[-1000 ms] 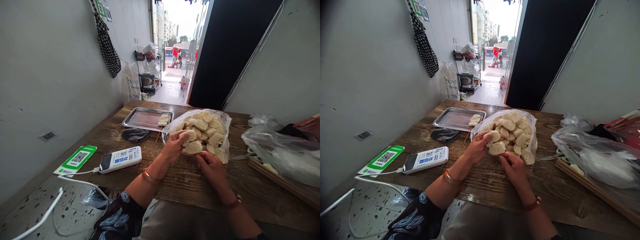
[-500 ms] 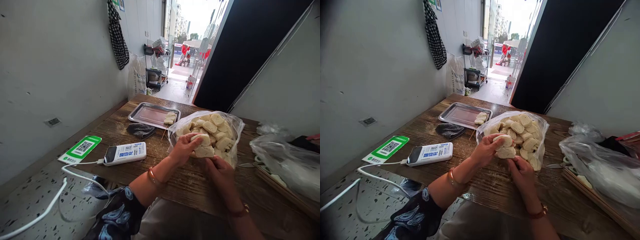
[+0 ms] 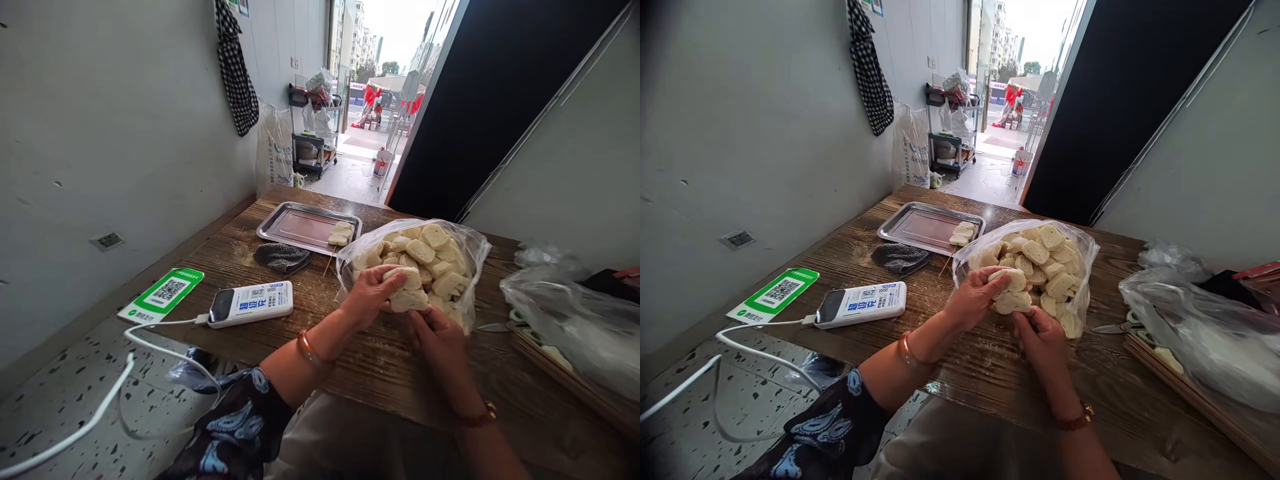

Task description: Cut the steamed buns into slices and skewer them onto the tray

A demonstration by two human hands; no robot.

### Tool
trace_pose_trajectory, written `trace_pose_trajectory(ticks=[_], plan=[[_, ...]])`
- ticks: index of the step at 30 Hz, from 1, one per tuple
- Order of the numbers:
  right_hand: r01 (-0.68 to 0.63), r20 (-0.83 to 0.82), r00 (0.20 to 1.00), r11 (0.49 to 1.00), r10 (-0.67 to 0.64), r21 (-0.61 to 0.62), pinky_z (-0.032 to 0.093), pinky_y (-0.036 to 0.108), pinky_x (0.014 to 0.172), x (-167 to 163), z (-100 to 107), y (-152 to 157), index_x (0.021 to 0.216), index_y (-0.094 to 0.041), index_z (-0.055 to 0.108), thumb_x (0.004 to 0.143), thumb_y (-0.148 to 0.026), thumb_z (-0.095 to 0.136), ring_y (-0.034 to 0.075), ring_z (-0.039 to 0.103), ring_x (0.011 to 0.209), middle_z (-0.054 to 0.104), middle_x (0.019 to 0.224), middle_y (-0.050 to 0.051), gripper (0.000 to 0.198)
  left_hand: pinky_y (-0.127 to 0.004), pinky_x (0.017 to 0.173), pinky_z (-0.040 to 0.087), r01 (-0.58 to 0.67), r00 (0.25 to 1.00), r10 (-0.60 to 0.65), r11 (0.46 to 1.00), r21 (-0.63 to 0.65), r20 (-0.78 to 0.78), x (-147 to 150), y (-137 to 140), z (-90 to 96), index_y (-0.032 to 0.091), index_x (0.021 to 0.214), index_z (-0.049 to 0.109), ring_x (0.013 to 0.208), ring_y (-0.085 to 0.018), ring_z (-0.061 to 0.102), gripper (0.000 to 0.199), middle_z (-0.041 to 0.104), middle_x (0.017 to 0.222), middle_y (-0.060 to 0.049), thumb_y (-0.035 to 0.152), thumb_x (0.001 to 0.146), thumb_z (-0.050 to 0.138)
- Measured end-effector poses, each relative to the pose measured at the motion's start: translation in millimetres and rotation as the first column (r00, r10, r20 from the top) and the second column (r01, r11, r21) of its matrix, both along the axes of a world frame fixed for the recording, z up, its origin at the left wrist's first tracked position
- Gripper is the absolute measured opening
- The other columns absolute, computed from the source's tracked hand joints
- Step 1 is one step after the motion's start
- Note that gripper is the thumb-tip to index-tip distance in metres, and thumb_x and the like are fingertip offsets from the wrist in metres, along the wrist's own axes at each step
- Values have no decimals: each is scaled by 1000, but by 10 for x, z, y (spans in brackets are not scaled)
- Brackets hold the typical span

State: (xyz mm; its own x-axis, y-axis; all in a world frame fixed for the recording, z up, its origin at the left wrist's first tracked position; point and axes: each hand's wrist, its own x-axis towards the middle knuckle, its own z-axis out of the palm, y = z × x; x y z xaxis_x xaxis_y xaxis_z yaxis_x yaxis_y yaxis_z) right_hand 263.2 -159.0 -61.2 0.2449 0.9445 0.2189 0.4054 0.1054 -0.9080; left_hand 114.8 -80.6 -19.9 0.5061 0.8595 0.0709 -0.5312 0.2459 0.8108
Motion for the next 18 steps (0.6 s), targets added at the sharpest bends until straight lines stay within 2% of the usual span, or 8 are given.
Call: trace_pose_trajectory(ticks=[3, 6, 12, 15, 18], plan=[[-86, -53, 995, 995, 83, -55, 37, 24, 43, -32, 43, 2, 88, -19, 72, 88, -46, 66, 10, 48, 40, 58, 54, -5, 28, -27, 69, 55, -74, 997, 74, 997, -6, 26, -69, 86, 39, 11, 99, 78, 72, -17, 69, 50, 77, 86, -10, 48, 67, 89], [-115, -15, 993, 992, 115, -41, 39, 24, 44, -56, 71, 1, 105, -17, 76, 89, -43, 63, 12, 50, 42, 59, 54, -5, 33, -31, 70, 56, -129, 990, 131, 991, -35, 59, -143, 183, 74, 11, 94, 77, 72, -20, 70, 48, 78, 84, -10, 47, 64, 90], [-35, 49, 998, 995, 30, 98, 46, 27, 53, -57, 32, 21, 103, -17, 80, 89, -38, 62, 14, 55, 50, 60, 54, -3, 31, -28, 65, 55, -113, 993, 115, 993, -37, 42, -81, 171, 35, 11, 91, 77, 68, -18, 69, 48, 77, 83, -10, 48, 63, 90], [-27, 61, 998, 992, 20, 126, 45, 27, 53, -66, 44, 37, 90, -18, 79, 90, -38, 61, 14, 53, 48, 56, 51, -4, 27, -26, 65, 54, -56, 998, 56, 998, -1, 5, -22, 109, 11, 10, 90, 76, 68, -16, 67, 46, 77, 83, -10, 49, 68, 88], [-20, 66, 998, 991, 11, 136, 44, 26, 53, -78, 70, 56, 85, -18, 78, 90, -38, 60, 13, 51, 47, 54, 49, -5, 27, -27, 69, 55, -32, 999, 32, 999, -6, -7, -22, 123, -10, 12, 101, 74, 74, -16, 68, 51, 76, 91, -9, 49, 68, 87]])
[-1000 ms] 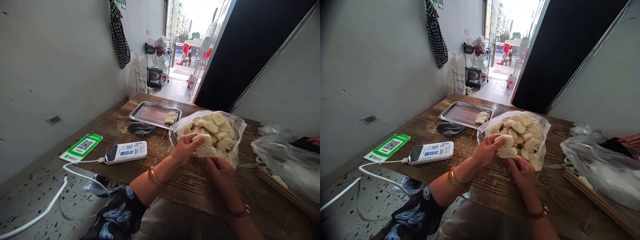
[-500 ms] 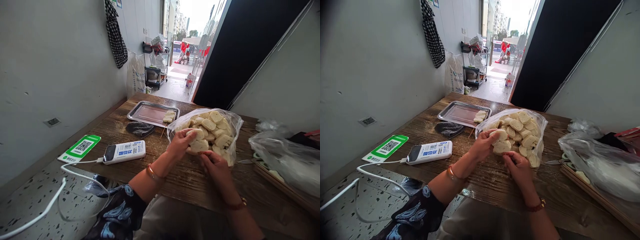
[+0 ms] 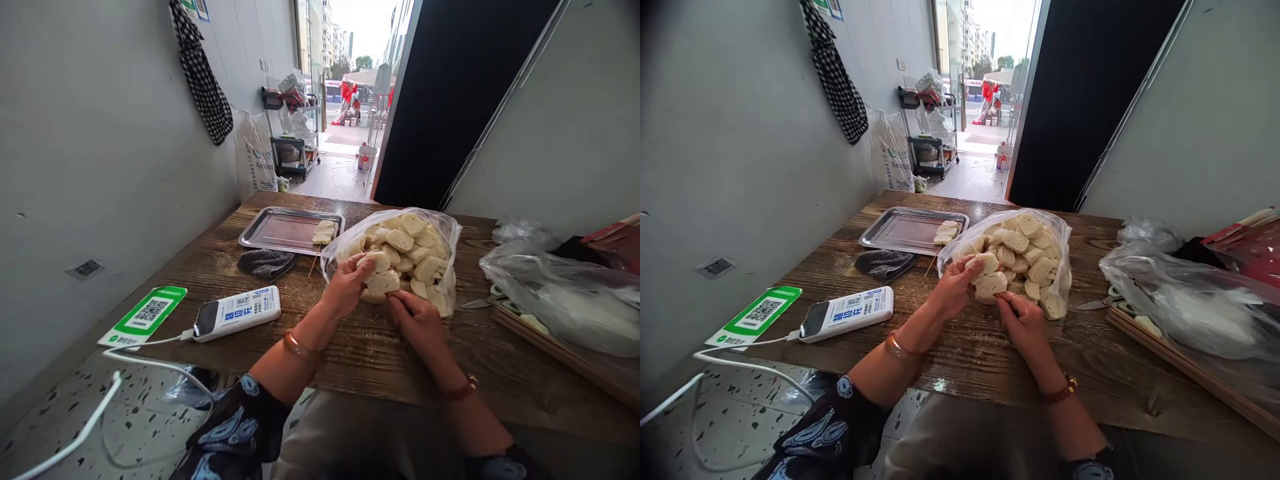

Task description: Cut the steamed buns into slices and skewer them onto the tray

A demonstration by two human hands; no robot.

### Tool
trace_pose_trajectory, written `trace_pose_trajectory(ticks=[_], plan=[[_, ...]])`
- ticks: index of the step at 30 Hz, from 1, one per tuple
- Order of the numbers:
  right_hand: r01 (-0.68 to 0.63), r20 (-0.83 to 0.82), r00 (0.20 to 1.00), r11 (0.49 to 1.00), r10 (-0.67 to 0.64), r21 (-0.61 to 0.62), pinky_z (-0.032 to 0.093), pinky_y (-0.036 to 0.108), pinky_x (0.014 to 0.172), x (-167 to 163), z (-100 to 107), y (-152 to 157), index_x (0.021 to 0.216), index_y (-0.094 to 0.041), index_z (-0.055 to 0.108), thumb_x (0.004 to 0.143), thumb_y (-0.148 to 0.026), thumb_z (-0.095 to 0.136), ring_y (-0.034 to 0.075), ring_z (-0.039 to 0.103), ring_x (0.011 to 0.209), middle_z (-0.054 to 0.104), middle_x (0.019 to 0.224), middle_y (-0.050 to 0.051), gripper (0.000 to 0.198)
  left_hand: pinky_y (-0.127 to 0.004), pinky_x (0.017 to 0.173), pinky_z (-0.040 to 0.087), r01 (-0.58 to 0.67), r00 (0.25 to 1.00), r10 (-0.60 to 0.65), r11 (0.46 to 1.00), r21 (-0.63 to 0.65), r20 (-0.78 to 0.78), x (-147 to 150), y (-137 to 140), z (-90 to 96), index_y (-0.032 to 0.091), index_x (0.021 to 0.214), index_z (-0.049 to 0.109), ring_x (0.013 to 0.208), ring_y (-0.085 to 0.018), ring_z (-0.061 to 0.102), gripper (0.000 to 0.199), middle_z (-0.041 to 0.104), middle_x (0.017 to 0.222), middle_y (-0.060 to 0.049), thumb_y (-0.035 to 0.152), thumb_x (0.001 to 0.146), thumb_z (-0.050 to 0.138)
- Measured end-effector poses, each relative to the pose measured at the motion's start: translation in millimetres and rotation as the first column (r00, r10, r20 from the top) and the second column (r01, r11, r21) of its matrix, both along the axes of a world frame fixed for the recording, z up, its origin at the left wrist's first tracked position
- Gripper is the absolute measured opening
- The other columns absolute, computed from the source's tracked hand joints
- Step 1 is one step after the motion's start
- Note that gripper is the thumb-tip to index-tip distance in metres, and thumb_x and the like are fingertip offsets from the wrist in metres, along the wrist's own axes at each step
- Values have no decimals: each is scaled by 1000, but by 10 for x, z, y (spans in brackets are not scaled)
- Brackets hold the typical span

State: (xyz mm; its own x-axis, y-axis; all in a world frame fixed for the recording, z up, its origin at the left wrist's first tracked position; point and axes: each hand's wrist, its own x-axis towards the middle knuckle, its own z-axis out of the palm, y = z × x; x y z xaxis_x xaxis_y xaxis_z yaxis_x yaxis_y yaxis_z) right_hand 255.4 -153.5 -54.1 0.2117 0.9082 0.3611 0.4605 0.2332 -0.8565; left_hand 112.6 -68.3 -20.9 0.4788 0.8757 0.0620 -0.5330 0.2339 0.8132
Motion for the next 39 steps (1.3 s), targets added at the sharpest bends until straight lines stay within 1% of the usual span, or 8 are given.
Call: trace_pose_trajectory(ticks=[4, 8, 13, 19, 21, 24, 29, 39], plan=[[72, -78, 994, 997, -73, -14, 42, 25, 52, 24, -1, 18, 89, -17, 78, 89, -42, 62, 13, 50, 48, 54, 50, -5, 30, -28, 72, 55, -128, 985, 129, 992, 20, -111, -81, 139, -48, 19, 119, 65, 82, -16, 68, 60, 73, 101, -7, 53, 73, 82], [188, -194, 962, 982, -190, -25, 39, 24, 48, 101, -34, 19, 92, -17, 77, 89, -46, 62, 11, 45, 47, 53, 52, -6, 33, -29, 77, 53, -70, 866, 237, 929, 363, -440, -147, 237, -92, 16, 105, 68, 82, -16, 66, 35, 71, 95, -6, 45, 86, 68], [202, -238, 950, 979, -204, -31, 36, 23, 44, 155, -45, 22, 94, -18, 78, 90, -48, 61, 10, 42, 44, 54, 52, -5, 35, -36, 86, 50, 402, 511, 459, 620, 674, -727, -169, 200, -90, 18, 89, 72, 88, -21, 62, 15, 66, 97, -6, 21, 74, 75], [176, -260, 948, 983, -182, -45, 35, 23, 43, 139, -30, 30, 97, -16, 78, 89, -50, 61, 10, 42, 44, 54, 52, -5, 39, -43, 92, 47, 624, 385, 565, 423, 656, -730, -149, 136, -76, 20, 88, 73, 98, -27, 56, 19, 60, 102, -8, 15, 70, 77], [176, -258, 949, 983, -182, -47, 34, 23, 42, 134, -19, 24, 98, -16, 78, 89, -50, 62, 10, 42, 44, 54, 52, -5, 39, -41, 91, 47, 568, 420, 557, 455, 686, -717, -136, 144, -73, 20, 82, 73, 97, -25, 56, 14, 60, 98, -7, 13, 71, 74], [173, -256, 949, 983, -182, -59, 34, 23, 41, 127, 8, 12, 97, -17, 78, 89, -49, 62, 10, 42, 44, 54, 53, -4, 37, -32, 79, 46, 283, 568, 492, 636, 718, -660, -146, 194, -55, 19, 81, 73, 85, -19, 55, 11, 60, 90, -4, 18, 71, 77], [157, -263, 950, 985, -169, -68, 34, 25, 41, 115, 10, 9, 96, -17, 79, 88, -49, 63, 11, 42, 44, 54, 52, -4, 37, -22, 59, 39, -133, 882, 283, 917, 376, -378, -211, 263, 1, 16, 81, 66, 65, -10, 52, 34, 62, 74, 1, 36, 64, 88], [-9, -80, 997, 999, 6, -43, 44, 26, 49, 69, 12, -37, 90, -18, 81, 86, -45, 64, 14, 51, 45, 60, 49, -2, 32, -24, 62, 56, -371, 929, 370, 927, -62, -27, -311, 349, 35, 17, 99, 60, 60, -11, 66, 62, 68, 75, 4, 31, 52, 98]])
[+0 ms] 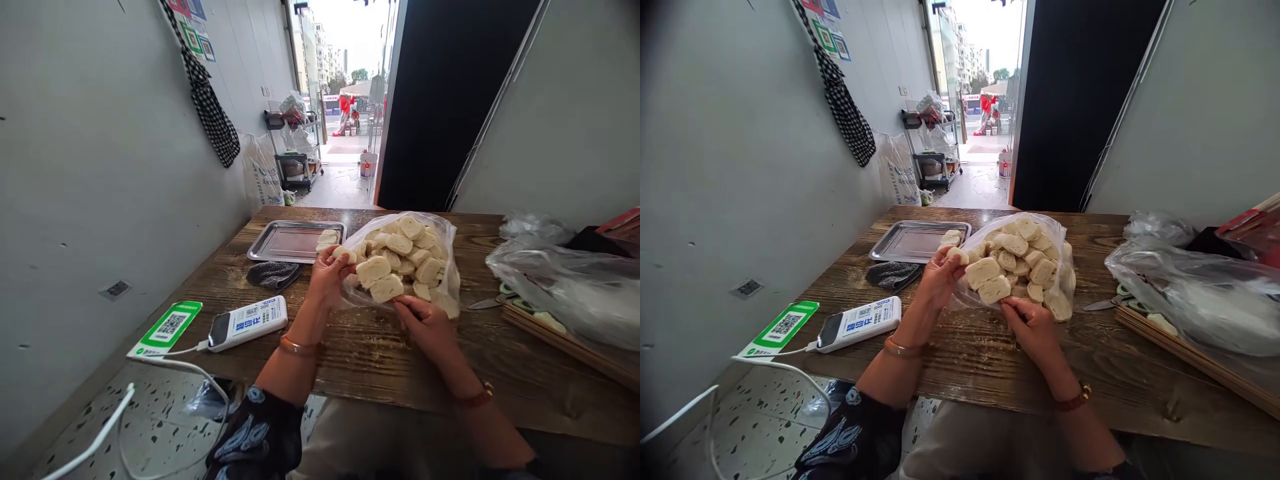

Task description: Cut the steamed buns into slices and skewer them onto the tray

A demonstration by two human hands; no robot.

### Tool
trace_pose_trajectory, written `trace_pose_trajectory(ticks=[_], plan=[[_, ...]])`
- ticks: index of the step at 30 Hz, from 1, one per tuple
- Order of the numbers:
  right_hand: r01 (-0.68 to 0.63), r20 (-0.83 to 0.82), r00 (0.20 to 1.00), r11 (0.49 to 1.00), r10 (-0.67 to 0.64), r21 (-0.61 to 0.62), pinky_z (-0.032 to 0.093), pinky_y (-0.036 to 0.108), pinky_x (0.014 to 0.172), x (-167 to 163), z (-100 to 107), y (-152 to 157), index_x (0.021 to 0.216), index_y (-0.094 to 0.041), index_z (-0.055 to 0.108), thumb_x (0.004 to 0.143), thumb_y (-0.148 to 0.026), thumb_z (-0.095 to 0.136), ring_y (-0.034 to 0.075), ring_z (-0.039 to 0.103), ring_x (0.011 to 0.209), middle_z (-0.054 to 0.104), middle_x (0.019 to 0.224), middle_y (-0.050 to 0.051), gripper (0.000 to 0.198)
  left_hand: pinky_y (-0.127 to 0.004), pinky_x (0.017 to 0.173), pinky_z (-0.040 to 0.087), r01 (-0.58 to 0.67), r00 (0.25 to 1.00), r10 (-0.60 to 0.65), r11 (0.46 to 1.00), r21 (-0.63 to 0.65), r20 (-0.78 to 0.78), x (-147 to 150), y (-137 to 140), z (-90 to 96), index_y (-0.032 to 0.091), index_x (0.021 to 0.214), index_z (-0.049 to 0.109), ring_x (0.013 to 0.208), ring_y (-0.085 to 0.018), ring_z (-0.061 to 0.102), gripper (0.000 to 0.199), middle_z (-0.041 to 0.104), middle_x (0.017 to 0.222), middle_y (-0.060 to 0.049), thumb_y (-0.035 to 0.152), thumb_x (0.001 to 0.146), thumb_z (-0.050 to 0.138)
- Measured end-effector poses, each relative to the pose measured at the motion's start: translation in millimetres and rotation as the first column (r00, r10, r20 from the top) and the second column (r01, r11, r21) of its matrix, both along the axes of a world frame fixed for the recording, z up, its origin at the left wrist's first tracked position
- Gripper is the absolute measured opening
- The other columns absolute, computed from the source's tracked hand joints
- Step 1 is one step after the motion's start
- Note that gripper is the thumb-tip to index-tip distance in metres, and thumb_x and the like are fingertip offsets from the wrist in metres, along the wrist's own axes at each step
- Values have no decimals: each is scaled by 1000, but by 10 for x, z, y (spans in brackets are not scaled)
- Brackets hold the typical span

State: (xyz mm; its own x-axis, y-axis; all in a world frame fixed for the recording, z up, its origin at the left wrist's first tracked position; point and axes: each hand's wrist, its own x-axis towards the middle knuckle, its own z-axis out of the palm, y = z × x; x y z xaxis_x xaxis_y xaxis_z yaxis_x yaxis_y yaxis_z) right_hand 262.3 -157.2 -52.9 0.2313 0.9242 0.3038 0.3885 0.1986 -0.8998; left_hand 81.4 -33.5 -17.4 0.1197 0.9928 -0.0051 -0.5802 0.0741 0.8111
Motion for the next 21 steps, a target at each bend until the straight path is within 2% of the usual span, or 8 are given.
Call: trace_pose_trajectory(ticks=[5, 9, 11, 14, 21], plan=[[-67, 142, 988, 998, 64, 11, 50, 29, 55, -32, 2, 5, 89, -22, 83, 85, -42, 63, 18, 58, 49, 66, 52, 0, 29, -24, 68, 57, -18, 999, 19, 1000, -26, 39, -23, 34, -15, 16, 83, 54, 69, -14, 72, 53, 70, 75, 0, 32, 56, 97], [-49, 145, 988, 999, 46, 18, 53, 30, 58, -25, -43, 23, 91, -21, 83, 86, -41, 62, 19, 64, 55, 73, 62, 2, 29, -26, 62, 57, 48, 999, -48, 998, -28, 17, -14, 1, -28, 17, 94, 58, 64, -16, 72, 58, 73, 76, 0, 38, 56, 96], [-35, 150, 988, 999, 32, 17, 52, 29, 58, -16, -56, 27, 91, -21, 82, 86, -40, 61, 19, 63, 53, 71, 59, 1, 29, -26, 61, 56, 88, 996, -87, 996, -23, 17, -15, -16, -28, 16, 101, 63, 62, -15, 71, 61, 74, 75, -1, 39, 56, 95], [-11, 153, 988, 1000, 9, 15, 51, 29, 56, -6, -51, 20, 92, -19, 82, 88, -42, 60, 18, 60, 50, 66, 53, 0, 32, -26, 64, 56, 126, 992, -126, 992, -28, 24, -19, -33, -16, 14, 102, 67, 66, -16, 71, 57, 75, 75, -5, 38, 58, 94], [-37, 175, 984, 999, 35, 7, 50, 29, 55, -15, -27, -13, 91, -21, 82, 88, -44, 61, 18, 60, 51, 66, 53, 0, 32, -29, 73, 58, 52, 997, -48, 997, -56, 65, -18, -26, 0, 13, 95, 68, 69, -16, 72, 44, 77, 79, -7, 32, 63, 91]])
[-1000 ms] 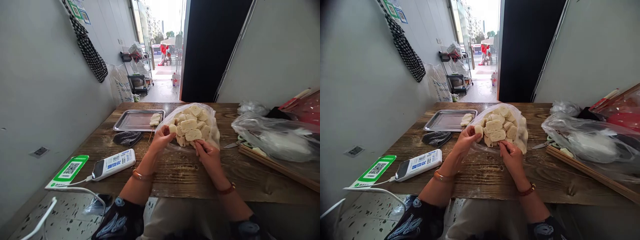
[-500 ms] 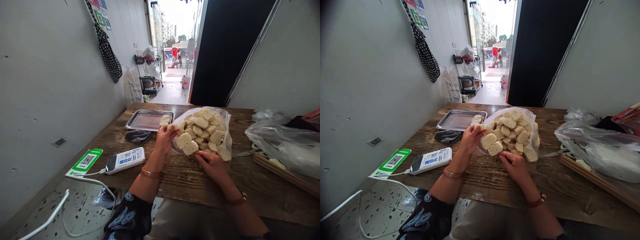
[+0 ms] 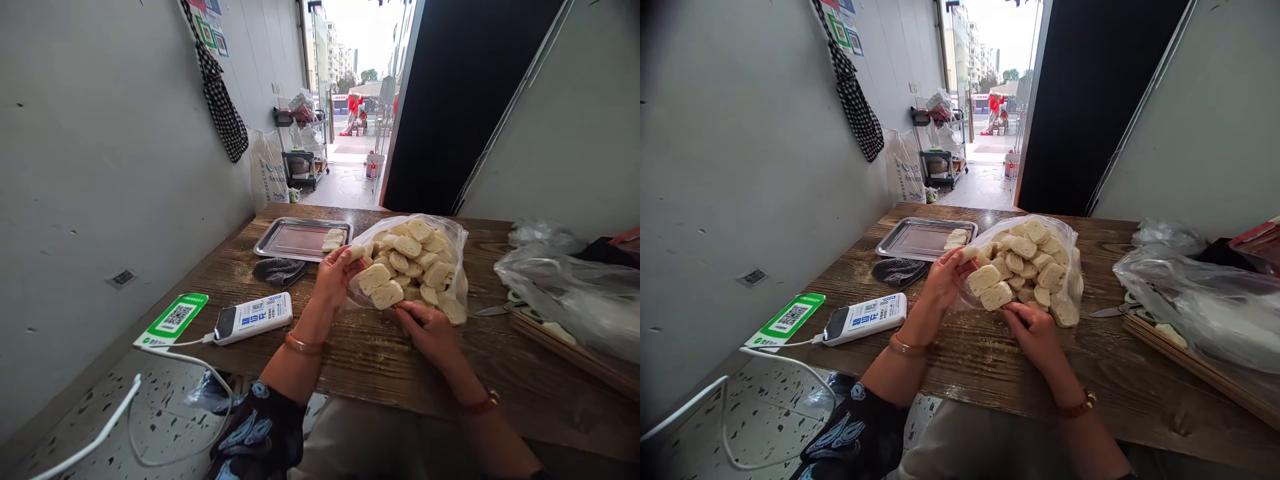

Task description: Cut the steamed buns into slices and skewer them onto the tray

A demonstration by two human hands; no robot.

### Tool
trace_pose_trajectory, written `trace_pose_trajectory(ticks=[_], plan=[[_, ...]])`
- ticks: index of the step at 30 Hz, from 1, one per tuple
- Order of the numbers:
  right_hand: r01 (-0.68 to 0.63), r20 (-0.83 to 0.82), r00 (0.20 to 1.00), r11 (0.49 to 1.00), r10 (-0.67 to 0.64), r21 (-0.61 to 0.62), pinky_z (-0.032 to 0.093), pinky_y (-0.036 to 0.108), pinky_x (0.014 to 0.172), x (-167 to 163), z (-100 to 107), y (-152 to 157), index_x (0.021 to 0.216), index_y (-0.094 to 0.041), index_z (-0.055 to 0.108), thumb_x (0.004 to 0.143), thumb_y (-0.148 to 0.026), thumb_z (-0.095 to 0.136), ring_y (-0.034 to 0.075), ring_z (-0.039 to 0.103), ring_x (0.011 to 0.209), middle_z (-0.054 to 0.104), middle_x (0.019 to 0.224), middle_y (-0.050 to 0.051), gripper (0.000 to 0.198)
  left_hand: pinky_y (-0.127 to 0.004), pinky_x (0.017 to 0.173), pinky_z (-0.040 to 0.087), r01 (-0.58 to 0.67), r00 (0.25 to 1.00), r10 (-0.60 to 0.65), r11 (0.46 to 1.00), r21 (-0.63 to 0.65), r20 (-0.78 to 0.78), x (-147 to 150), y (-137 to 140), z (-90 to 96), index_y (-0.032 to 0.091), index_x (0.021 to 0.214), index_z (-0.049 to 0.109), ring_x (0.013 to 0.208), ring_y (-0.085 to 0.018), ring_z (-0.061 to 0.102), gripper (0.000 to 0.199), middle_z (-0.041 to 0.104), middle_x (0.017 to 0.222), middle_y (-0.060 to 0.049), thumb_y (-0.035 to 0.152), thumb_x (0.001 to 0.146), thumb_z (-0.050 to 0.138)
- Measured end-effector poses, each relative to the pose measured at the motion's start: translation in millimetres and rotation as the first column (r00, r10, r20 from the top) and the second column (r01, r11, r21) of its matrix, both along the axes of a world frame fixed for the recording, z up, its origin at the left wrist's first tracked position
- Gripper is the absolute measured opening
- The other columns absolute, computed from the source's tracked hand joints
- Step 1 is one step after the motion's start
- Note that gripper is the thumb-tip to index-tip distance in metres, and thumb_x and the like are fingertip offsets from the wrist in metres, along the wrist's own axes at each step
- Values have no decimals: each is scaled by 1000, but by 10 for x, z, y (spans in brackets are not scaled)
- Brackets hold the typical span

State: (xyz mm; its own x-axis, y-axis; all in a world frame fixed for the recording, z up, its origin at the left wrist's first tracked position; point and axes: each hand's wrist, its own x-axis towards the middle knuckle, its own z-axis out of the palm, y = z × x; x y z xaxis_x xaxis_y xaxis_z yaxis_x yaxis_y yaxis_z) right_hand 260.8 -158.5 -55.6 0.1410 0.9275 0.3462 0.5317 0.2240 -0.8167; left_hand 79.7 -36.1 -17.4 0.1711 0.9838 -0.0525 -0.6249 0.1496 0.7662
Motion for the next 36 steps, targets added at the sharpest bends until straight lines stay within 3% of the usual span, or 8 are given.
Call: trace_pose_trajectory(ticks=[15, 25, 36], plan=[[5, -5, 1000, 1000, -5, -10, 48, 27, 54, -6, -16, 31, 91, -17, 82, 87, -39, 61, 17, 59, 51, 66, 55, 0, 31, -30, 78, 56, 3, 1000, -2, 997, 78, -16, 92, -52, -30, 14, 92, 73, 71, -16, 72, 49, 78, 80, -6, 37, 55, 95], [10, 21, 1000, 999, -11, 31, 49, 28, 59, -5, -49, 32, 88, -18, 79, 91, -38, 58, 17, 59, 50, 63, 53, -1, 30, -30, 69, 54, 13, 999, -13, 1000, -1, -37, 198, -100, -82, 13, 88, 77, 69, -17, 68, 52, 77, 77, -6, 41, 49, 97], [29, 61, 998, 997, -34, 76, 48, 28, 61, -33, -113, 55, 88, -20, 77, 94, -37, 56, 18, 60, 55, 64, 57, -1, 28, -27, 65, 52, 10, 999, -10, 1000, 4, -38, 293, -153, -161, 13, 80, 77, 66, -15, 65, 49, 75, 74, -4, 43, 47, 97]])
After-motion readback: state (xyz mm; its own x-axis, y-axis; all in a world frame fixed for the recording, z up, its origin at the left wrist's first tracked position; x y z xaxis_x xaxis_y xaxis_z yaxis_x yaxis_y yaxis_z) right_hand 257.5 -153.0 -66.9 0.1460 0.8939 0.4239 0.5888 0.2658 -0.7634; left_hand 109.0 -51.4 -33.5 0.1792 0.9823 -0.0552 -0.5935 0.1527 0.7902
